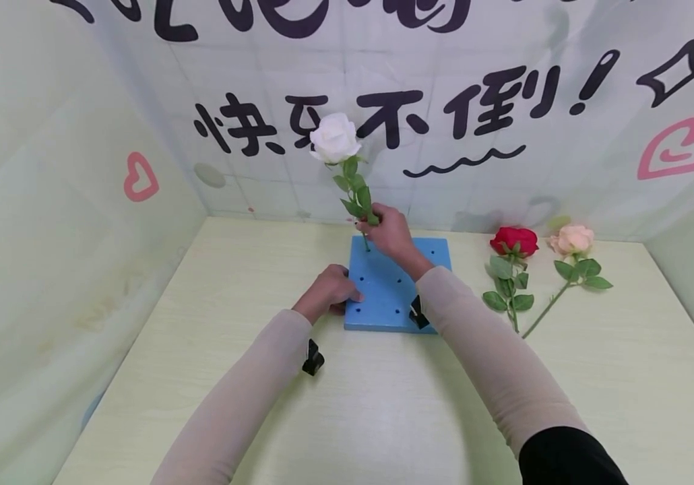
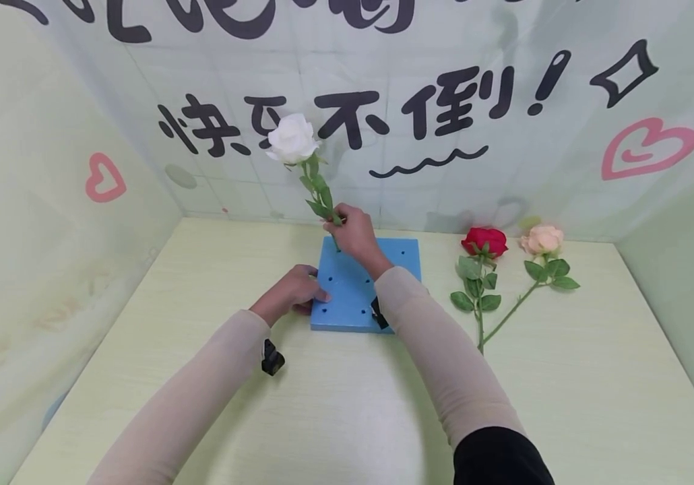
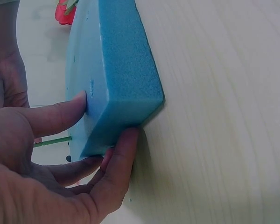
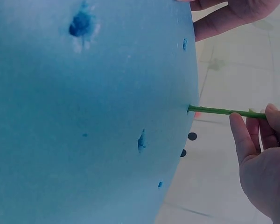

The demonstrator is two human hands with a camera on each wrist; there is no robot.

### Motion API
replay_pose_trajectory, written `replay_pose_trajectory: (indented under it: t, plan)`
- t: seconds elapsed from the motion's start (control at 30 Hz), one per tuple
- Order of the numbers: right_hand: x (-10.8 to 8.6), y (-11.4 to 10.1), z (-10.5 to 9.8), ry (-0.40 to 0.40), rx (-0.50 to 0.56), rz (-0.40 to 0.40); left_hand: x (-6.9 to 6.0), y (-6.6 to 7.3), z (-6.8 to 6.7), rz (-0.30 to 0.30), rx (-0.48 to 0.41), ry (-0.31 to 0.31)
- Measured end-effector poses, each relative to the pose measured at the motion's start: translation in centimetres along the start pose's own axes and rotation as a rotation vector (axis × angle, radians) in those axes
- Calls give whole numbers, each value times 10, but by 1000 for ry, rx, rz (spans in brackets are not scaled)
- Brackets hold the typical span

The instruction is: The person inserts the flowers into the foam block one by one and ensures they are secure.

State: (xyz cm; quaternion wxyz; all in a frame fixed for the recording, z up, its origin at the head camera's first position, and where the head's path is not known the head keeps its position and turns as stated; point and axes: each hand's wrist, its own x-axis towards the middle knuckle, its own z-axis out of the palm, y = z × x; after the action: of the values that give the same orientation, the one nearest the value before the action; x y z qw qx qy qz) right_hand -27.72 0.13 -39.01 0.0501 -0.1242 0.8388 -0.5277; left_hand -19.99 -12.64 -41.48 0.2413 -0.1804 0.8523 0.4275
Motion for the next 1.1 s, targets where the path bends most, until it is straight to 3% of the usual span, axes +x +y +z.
replay_pose_trajectory:
  t: [0.43,1.1]
  plan:
    - [3,0,-2,-17,8,53,1,1,0,-7,-10,-4]
    - [2,-3,-3,-27,3,54,1,1,0,-13,-3,0]
